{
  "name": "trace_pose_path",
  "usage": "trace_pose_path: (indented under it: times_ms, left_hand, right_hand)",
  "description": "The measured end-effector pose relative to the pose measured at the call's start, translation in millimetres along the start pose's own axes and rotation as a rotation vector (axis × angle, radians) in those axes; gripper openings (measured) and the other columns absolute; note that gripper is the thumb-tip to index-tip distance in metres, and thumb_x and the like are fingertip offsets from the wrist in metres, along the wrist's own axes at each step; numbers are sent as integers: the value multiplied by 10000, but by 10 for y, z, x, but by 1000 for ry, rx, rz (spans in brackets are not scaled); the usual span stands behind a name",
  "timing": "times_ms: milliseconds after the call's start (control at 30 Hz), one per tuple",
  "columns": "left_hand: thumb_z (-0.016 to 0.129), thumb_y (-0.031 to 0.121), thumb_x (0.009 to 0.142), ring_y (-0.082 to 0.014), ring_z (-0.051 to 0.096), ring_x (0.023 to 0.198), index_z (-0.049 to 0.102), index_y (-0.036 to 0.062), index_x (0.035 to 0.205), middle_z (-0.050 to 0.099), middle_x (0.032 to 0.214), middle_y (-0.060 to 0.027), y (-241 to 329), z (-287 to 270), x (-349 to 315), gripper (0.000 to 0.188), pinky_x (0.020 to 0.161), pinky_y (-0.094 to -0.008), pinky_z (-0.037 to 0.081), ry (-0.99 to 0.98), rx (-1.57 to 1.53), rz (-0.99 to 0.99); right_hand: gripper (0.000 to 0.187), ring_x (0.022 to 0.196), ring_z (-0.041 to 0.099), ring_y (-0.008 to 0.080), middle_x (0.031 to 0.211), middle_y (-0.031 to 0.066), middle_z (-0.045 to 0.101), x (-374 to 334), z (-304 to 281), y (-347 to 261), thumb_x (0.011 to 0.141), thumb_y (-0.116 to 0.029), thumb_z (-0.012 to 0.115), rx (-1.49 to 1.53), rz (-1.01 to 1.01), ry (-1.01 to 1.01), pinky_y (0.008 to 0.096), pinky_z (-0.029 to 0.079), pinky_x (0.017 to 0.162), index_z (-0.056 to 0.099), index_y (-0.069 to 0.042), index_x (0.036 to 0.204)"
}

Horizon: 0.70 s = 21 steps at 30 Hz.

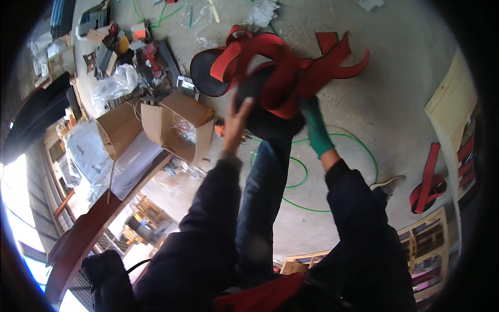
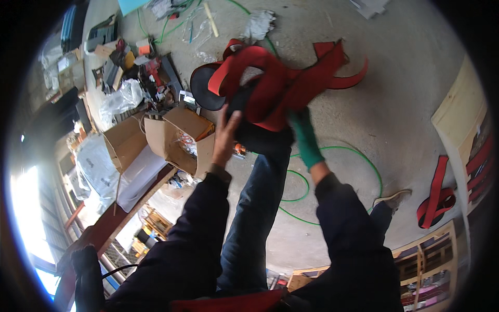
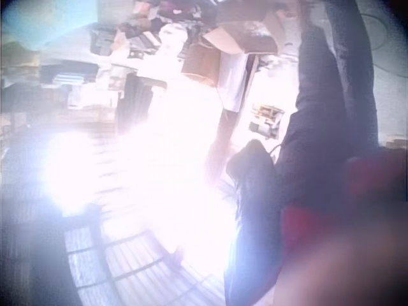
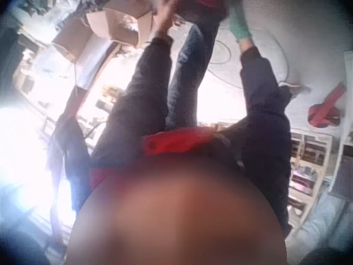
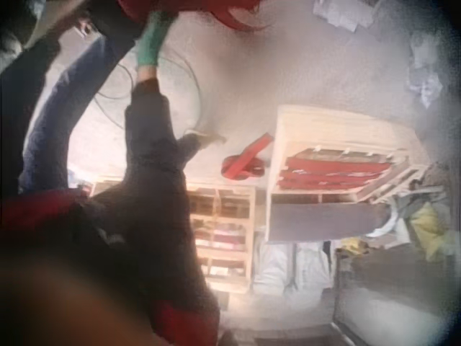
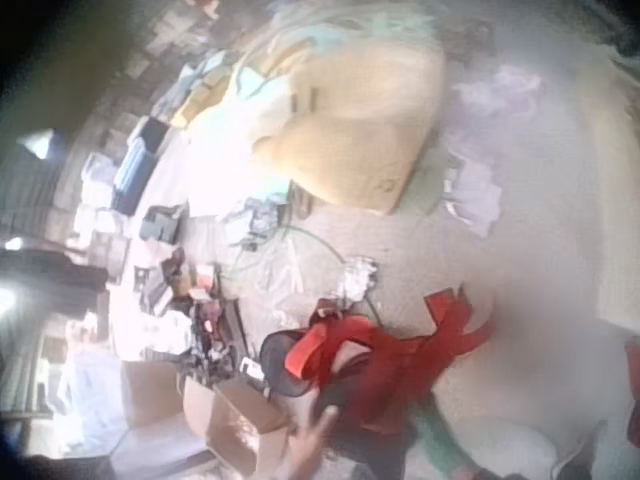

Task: The person staples a white mesh fabric onto the underside of a wooden chair frame using a pneumatic staple gun. They position the mesh, pull it taut, and drive staples along the edges to secure it.

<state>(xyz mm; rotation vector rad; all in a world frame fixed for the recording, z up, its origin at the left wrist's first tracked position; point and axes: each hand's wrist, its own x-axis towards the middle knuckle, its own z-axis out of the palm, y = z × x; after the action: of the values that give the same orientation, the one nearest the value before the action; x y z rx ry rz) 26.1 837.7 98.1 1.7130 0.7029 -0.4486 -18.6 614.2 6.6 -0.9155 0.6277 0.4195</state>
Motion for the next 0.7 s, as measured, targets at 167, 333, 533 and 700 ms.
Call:
trace_pose_path:
  times_ms: [167,333,533,700]
  left_hand:
    - [605,488,1053,-195,612,1272,471,71,1541,599,1460,-83,107,-2073,212,655,1037,-348,504,178,-150,-79]
    - [566,466,1075,-200,633,1287,523,100,1511,639,1428,-50,-116,-3336,522,571,1042,-360,534,299,-275,-77]
    - [634,422,1050,-186,620,1263,503,105,1542,595,1459,-45,-560,-3454,1547,600,1011,-334,516,301,-261,0]
    - [649,470,1024,-327,572,1351,300,58,1646,555,1511,-156,-989,-2729,2302,823,1134,-418,432,355,300,172]
  right_hand:
    - [681,1309,538,243,1447,134,550,445,1968,374,990,-425,692,-47,66,-277,373,423,1115,459,-33,1495]
    - [668,1350,506,247,1496,166,503,945,3208,1063,1031,-420,642,-241,70,-374,346,409,1132,437,10,1499]
    - [621,1273,520,189,1406,109,543,1910,3392,1752,1069,-435,577,118,218,-300,351,429,1087,436,4,1485]
    - [680,1503,379,187,1696,16,326,2082,2524,1330,1123,-509,403,-304,166,-365,451,358,1208,295,-114,1665]
